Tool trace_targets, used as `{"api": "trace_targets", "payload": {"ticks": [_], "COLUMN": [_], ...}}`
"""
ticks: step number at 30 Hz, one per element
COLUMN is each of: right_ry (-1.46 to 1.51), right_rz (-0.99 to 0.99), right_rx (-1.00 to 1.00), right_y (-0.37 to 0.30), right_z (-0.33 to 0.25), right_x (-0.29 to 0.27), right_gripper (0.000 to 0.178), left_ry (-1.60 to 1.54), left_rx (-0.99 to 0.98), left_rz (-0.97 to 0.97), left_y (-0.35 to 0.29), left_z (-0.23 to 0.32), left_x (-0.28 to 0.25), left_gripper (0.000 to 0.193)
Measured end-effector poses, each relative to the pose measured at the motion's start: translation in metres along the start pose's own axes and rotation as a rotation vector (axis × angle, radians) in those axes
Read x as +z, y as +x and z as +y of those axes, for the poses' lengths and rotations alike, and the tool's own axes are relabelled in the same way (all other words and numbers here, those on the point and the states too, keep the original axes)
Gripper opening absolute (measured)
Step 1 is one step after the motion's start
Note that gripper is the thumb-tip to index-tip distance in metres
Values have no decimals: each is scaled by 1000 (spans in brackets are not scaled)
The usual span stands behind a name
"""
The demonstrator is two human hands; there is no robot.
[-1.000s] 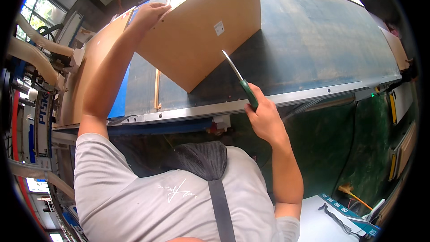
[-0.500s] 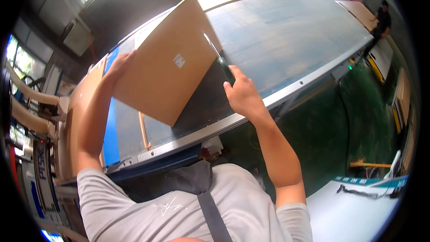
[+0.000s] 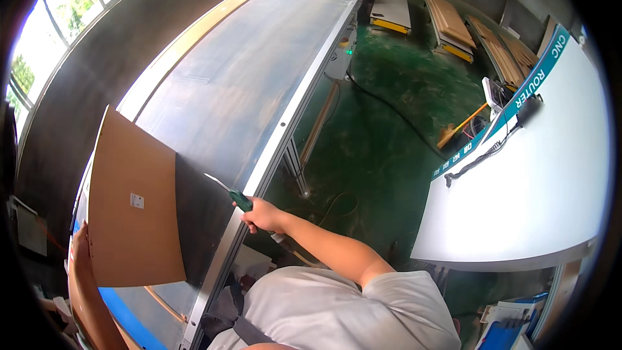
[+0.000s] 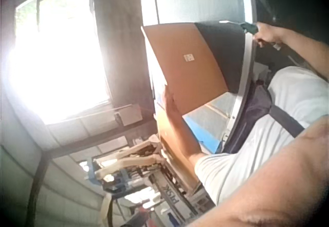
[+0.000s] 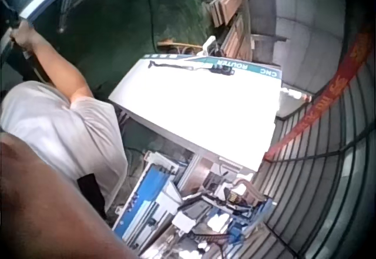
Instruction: The person picks up wood panels from a workbench, clears debris from the edges using a scraper and an air nozzle, and sands the edges with a block.
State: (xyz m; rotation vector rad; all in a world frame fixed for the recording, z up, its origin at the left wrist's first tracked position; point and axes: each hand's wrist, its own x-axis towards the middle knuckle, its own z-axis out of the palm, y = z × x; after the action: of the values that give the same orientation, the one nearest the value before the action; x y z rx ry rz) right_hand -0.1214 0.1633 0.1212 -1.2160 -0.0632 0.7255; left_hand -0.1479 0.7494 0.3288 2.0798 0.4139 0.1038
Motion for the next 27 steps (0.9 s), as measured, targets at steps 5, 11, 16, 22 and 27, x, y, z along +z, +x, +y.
{"api": "trace_targets", "payload": {"ticks": [5,11,16,22,27], "right_ry": [101,658,821,342,195], "right_rz": [130,433,609,743,771], "right_rx": [-79,-541,-1338,-1985,-1987], "right_y": [-40,-126,-262,-452,-474], "right_z": [21,4,-41,-91,-104], "right_x": [-47,-129,-237,-229,-205], "right_gripper": [47,40,37,38,44], "left_ry": [0,4,26,58,95], "left_rx": [6,-24,-35,-27,-29], "left_rz": [-6,-24,-5,-2,-16], "left_y": [3,2,3,6,16], "left_z": [-15,-44,-49,-53,-61], "left_x": [-19,-48,-62,-67,-68], "left_gripper": [38,37,35,34,33]}}
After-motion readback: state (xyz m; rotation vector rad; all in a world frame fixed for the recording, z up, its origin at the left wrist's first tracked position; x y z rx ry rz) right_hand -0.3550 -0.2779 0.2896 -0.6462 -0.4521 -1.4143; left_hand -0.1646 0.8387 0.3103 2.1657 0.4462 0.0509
